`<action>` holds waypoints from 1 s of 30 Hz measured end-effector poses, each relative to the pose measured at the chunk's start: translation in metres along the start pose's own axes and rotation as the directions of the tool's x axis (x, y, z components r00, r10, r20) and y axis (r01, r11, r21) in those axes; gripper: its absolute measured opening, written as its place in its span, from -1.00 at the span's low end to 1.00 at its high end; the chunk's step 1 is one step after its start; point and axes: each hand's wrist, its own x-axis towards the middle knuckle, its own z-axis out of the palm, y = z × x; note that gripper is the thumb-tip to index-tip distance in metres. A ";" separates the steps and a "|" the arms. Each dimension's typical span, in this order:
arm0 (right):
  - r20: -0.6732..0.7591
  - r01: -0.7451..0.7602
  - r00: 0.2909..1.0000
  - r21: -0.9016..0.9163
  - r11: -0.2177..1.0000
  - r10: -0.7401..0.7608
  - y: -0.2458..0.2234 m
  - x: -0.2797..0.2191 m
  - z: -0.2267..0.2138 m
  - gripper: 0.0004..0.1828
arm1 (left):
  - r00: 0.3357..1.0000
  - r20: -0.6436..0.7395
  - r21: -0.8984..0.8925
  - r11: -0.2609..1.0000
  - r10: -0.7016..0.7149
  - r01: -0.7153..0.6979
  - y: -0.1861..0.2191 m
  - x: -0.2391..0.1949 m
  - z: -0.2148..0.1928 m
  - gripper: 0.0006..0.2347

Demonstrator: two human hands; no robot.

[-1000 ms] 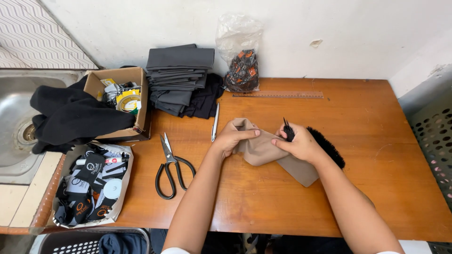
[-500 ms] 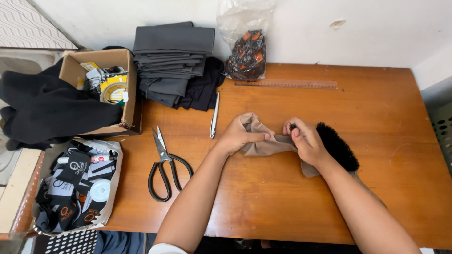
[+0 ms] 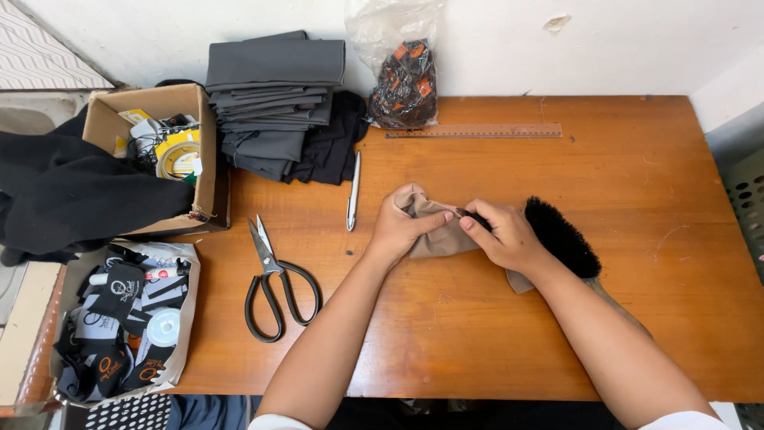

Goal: The person sits cross-legged and trims the edges of a piece of beige fabric using a small black cutting tool. They then use a wooden brush to smooth the fabric surface before continuing to trim the edges.

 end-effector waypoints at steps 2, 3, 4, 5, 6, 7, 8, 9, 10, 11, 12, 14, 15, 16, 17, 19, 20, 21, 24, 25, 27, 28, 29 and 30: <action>0.013 -0.012 1.000 -0.005 1.000 0.012 -0.002 0.001 0.000 -0.75 | 1.000 0.000 -0.009 1.000 0.002 -0.002 0.001 -0.001 0.003 -0.71; 0.025 -0.021 0.999 -0.013 1.000 0.021 -0.002 0.001 -0.001 -0.73 | 1.000 0.001 -0.018 1.000 0.008 -0.008 0.002 -0.002 0.005 -0.71; 0.027 -0.022 0.999 -0.013 1.000 0.023 -0.001 0.001 -0.001 -0.73 | 1.000 0.000 -0.019 1.000 0.006 -0.006 0.000 -0.001 0.003 -0.71; 0.030 -0.013 0.999 -0.013 1.000 0.013 -0.001 0.002 -0.001 -0.72 | 1.000 0.004 -0.040 0.999 0.012 -0.012 -0.001 -0.001 0.001 -0.71; 0.032 -0.004 0.999 -0.013 1.000 0.004 -0.001 0.002 -0.001 -0.72 | 1.000 0.008 -0.061 0.998 0.018 -0.018 -0.002 -0.001 -0.001 -0.71; 0.031 -0.003 1.000 -0.011 1.000 0.003 0.000 0.003 -0.001 -0.72 | 1.000 0.009 -0.059 0.998 0.019 -0.018 -0.005 0.000 -0.002 -0.71; 0.031 -0.005 0.999 -0.008 1.000 0.005 0.000 0.003 -0.001 -0.71 | 1.000 0.015 -0.088 0.996 0.019 -0.017 -0.008 0.001 -0.003 -0.71; 0.032 -0.008 0.999 -0.005 1.000 0.009 0.001 0.003 -0.001 -0.69 | 1.000 0.022 -0.118 0.993 0.017 -0.015 -0.011 0.002 -0.004 -0.71; 0.030 -0.010 0.999 -0.004 1.000 0.010 0.001 0.002 0.000 -0.69 | 1.000 0.023 -0.116 0.993 0.016 -0.013 -0.015 0.003 -0.006 -0.71; 0.030 -0.010 1.000 -0.008 1.000 0.010 0.001 0.002 -0.001 -0.69 | 1.000 0.021 -0.097 0.995 0.022 -0.020 -0.019 0.005 -0.008 -0.71; 0.029 -0.010 1.000 -0.013 1.000 0.010 0.001 0.003 -0.001 -0.68 | 0.999 0.020 -0.079 0.997 0.028 -0.027 -0.022 0.006 -0.009 -0.72; 0.034 -0.013 0.999 -0.010 1.000 0.013 0.003 0.002 -0.001 -0.68 | 0.999 0.026 -0.068 0.997 0.033 -0.032 -0.025 0.008 -0.011 -0.71; 0.040 -0.015 0.999 -0.008 1.000 0.015 0.004 0.002 0.000 -0.68 | 0.999 0.029 -0.057 0.998 0.039 -0.037 -0.026 0.008 -0.011 -0.71; 0.039 -0.015 0.999 -0.007 1.000 0.015 0.003 0.002 -0.001 -0.68 | 0.999 0.030 -0.056 0.998 0.039 -0.037 -0.019 0.006 -0.008 -0.71; 0.045 -0.016 0.999 -0.008 1.000 0.016 0.002 0.002 -0.001 -0.68 | 0.999 0.022 -0.046 0.998 0.039 -0.038 -0.011 0.003 -0.005 -0.72; 0.052 -0.015 0.999 -0.009 1.000 0.016 0.001 0.002 -0.001 -0.68 | 0.999 0.013 -0.035 0.999 0.039 -0.038 -0.006 0.000 -0.003 -0.72; 0.054 -0.018 0.998 -0.013 1.000 0.019 0.001 0.002 -0.001 -0.68 | 0.999 0.011 -0.020 0.999 0.039 -0.039 -0.008 0.000 -0.004 -0.72; 0.054 -0.021 0.998 -0.017 1.000 0.022 0.002 0.003 -0.001 -0.68 | 0.999 0.009 -0.005 0.999 0.040 -0.040 -0.010 0.001 -0.005 -0.72; 0.057 -0.020 0.998 -0.006 1.000 0.020 0.001 0.003 -0.002 -0.67 | 0.999 0.012 -0.002 0.999 0.040 -0.040 -0.015 0.002 -0.007 -0.72; 0.056 -0.019 0.998 -0.007 1.000 0.019 0.003 0.003 -0.001 -0.67 | 0.999 0.013 -0.001 0.999 0.042 -0.042 -0.015 0.003 -0.007 -0.72; 0.058 -0.028 0.998 0.002 1.000 0.028 0.006 0.002 0.000 -0.66 | 0.999 0.008 -0.003 0.999 0.039 -0.039 -0.015 0.003 -0.006 -0.73; 0.057 -0.027 0.998 0.002 1.000 0.027 0.004 0.002 -0.001 -0.66 | 0.999 0.009 -0.002 0.999 0.040 -0.040 -0.016 0.003 -0.007 -0.73; 0.058 -0.025 0.998 0.010 1.000 0.024 0.002 0.003 -0.001 -0.66 | 0.999 0.031 -0.031 0.999 0.026 -0.025 -0.016 0.003 -0.008 -0.73; 0.059 -0.022 0.998 0.019 1.000 0.021 0.000 0.003 -0.002 -0.66 | 0.999 0.053 -0.060 0.998 0.013 -0.010 -0.016 0.003 -0.008 -0.72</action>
